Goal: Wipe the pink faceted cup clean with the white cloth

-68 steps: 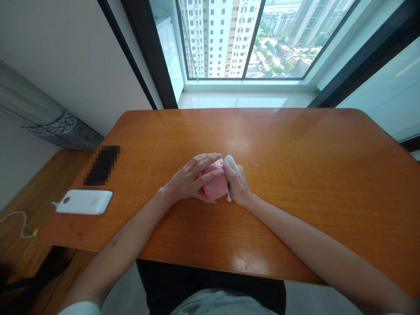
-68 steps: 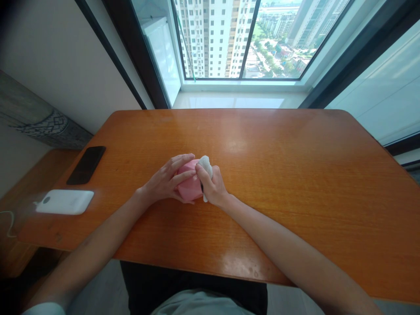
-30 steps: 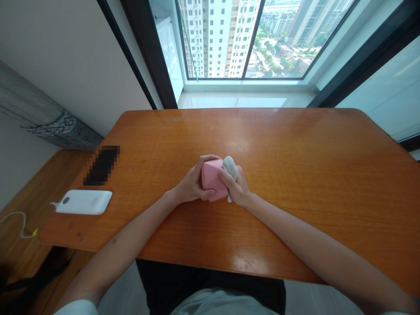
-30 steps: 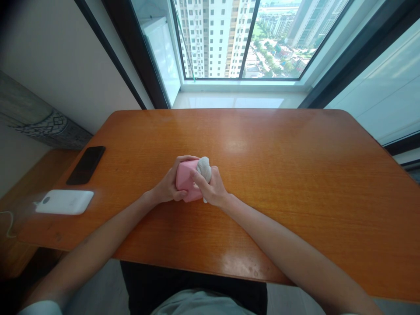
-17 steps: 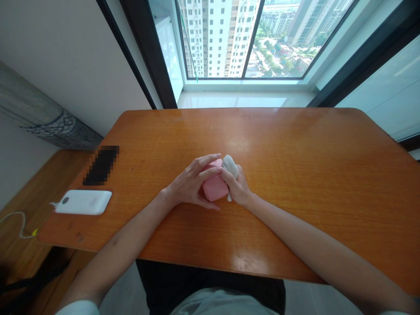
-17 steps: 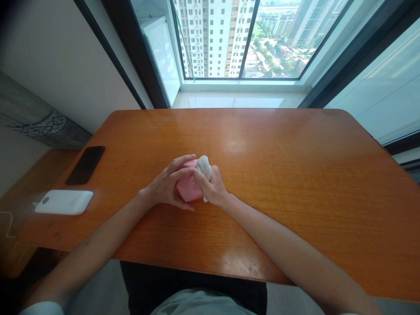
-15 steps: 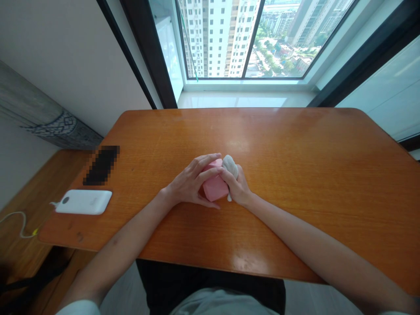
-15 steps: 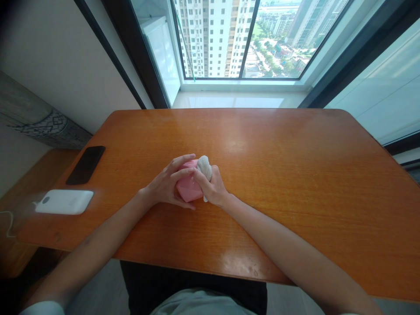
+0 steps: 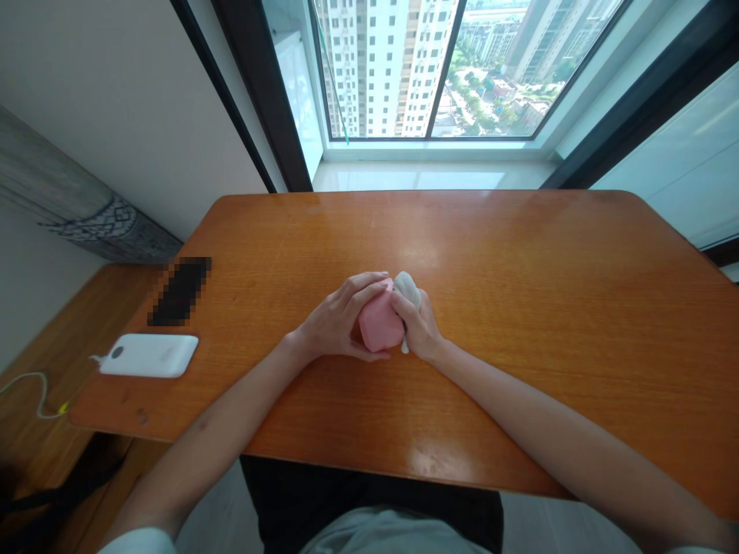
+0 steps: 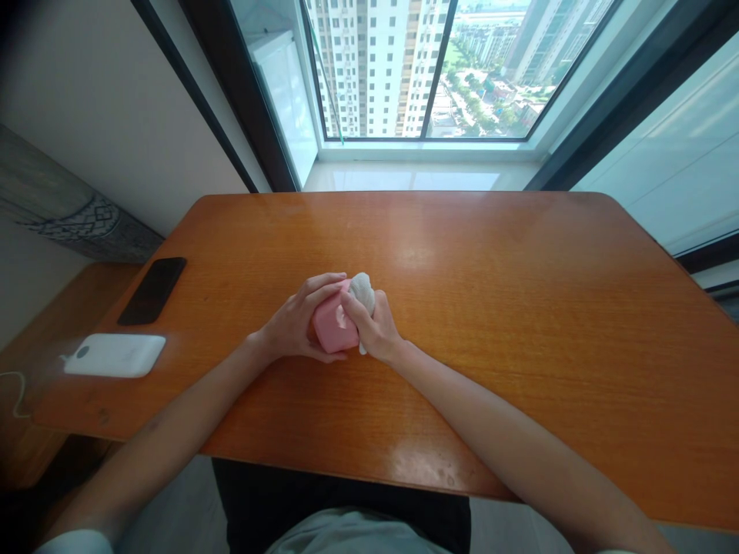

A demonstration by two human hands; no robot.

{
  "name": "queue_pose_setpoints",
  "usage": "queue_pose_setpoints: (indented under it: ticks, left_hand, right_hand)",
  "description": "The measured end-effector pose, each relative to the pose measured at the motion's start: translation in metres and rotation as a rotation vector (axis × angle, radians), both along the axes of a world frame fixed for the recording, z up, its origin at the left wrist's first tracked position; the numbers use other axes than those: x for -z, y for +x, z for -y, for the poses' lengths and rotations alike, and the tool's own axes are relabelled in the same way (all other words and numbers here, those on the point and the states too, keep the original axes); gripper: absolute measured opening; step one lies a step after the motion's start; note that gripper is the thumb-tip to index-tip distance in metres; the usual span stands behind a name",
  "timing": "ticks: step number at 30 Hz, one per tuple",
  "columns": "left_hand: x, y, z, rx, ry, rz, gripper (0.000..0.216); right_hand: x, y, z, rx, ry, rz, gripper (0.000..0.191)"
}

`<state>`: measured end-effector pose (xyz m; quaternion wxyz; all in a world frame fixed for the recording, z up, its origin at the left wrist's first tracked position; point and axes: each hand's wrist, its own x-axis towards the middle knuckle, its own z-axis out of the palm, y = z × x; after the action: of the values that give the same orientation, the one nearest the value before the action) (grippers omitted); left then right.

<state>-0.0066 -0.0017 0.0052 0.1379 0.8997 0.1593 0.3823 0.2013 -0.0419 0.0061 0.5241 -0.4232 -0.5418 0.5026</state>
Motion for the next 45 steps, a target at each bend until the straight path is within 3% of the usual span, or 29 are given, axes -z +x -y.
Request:
queue_pose_setpoints:
  ticks: [6,13,18,21,29,36,40,45]
  left_hand:
    - [0.003,0.002,0.001,0.005,-0.169,0.073,0.124]
    - [0.009,0.007,0.003,0.051,-0.624,0.195,0.100]
    - [0.014,0.007,0.004,0.067,-0.680,0.212,0.103]
    - [0.016,0.005,0.001,0.083,-0.612,0.219,0.114]
    - [0.007,-0.007,-0.007,0.072,-0.109,0.050,0.137]
    - [0.004,-0.008,-0.007,-0.031,0.104,-0.106,0.135]
    - [0.002,-0.005,-0.006,-0.044,0.148,-0.087,0.129]
    - [0.001,-0.002,-0.002,-0.033,0.043,-0.045,0.124]
  right_hand:
    - [0.004,0.003,0.002,-0.004,0.007,0.036,0.060]
    - [0.004,0.003,0.003,-0.044,0.026,0.070,0.061]
    - [0.001,0.001,0.002,-0.046,0.006,0.057,0.062]
    - [-0.001,0.001,0.003,-0.041,0.011,0.061,0.063]
    - [-0.003,0.001,0.002,-0.041,0.001,0.062,0.061]
    - [-0.005,-0.001,0.001,-0.037,-0.004,0.044,0.060]
    - [-0.003,-0.001,0.001,-0.030,-0.013,0.020,0.058]
    - [0.004,0.001,-0.001,-0.008,0.007,0.004,0.056]
